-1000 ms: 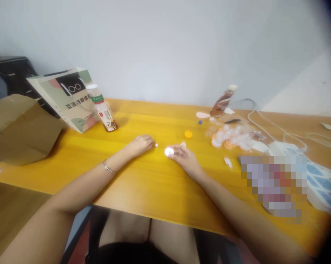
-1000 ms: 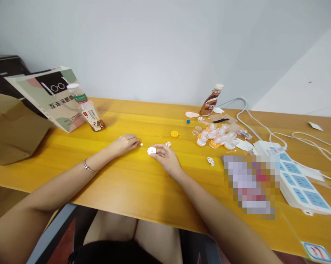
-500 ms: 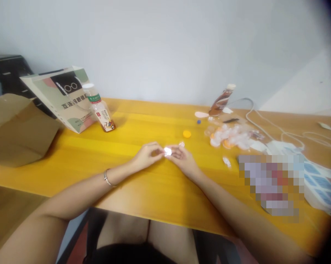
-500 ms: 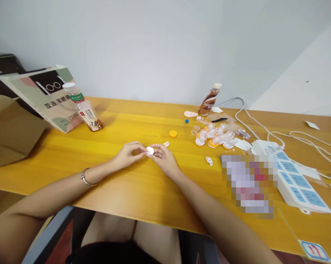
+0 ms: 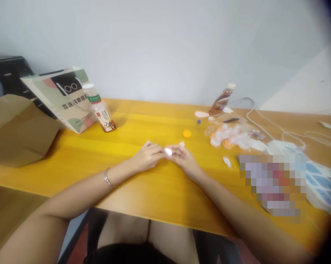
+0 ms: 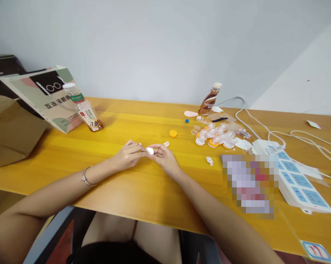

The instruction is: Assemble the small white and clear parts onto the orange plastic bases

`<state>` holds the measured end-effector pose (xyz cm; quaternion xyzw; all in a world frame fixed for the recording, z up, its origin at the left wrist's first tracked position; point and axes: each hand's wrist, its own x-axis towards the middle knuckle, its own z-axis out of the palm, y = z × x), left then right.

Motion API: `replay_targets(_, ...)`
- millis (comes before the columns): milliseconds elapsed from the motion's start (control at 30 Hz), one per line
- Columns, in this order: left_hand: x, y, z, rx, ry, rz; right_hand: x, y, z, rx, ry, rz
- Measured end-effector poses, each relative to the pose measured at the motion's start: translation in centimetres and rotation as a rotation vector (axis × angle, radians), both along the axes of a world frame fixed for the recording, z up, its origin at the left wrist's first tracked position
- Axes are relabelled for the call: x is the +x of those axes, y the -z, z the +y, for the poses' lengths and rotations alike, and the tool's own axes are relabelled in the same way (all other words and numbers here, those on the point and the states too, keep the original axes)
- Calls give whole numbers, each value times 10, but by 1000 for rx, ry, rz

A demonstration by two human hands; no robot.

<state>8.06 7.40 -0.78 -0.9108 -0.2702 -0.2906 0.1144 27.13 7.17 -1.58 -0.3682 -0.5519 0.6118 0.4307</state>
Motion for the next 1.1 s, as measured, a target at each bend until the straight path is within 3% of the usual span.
replay_targets(200, -9, -2, 7, -185, 79, -161, -1, -1, -1, 30, 16, -11)
replay_targets(367, -30, -6, 25, -448, -106, -265, -1, -2, -2, 57, 33, -25)
replay_targets(533, -32, 4, 39, -625, -193, -235, -3, -1, -1, 48, 46, -31)
replay_targets(700, -24, 11, 46, -624, -237, -254, -5, 1, -2, 68, 70, -51)
replay_targets(900, -23, 2, 43, -704, -300, -162, -7, -1, -4, 88, 68, -115)
replay_targets(1100, -19, -5, 36, -327, -313, 215, -7, -2, -4, 62, 45, -119)
